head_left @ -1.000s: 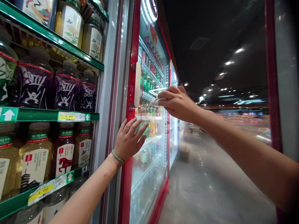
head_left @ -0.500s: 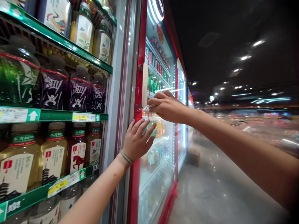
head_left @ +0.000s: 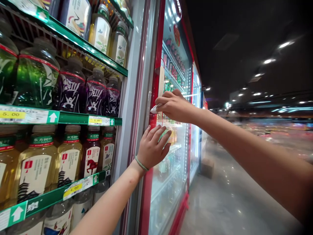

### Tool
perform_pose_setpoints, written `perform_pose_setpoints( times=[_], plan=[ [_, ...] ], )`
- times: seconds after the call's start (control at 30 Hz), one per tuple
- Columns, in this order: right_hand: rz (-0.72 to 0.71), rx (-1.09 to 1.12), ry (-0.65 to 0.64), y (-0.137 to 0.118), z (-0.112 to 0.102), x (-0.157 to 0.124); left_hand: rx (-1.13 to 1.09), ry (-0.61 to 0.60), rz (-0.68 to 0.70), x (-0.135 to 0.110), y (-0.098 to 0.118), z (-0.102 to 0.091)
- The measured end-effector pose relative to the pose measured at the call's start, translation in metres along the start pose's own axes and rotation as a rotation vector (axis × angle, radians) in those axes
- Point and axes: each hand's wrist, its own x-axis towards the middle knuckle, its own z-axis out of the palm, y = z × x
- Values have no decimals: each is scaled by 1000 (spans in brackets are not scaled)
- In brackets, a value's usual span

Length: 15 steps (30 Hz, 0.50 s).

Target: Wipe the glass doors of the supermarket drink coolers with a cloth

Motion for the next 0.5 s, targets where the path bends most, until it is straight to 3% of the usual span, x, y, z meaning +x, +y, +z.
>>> perform_pose_setpoints(
  times=[0.2, 0.37, 0.5],
  plan=[
    [-63, 28, 6, 3, -2, -19, -5, 0, 5, 1, -1, -2],
    [29, 18, 36, 11, -9, -39, -21, 2, -9, 1, -1, -2],
    [17, 17, -32, 7, -13, -42, -26, -3, -14, 0, -1, -1]
  ],
)
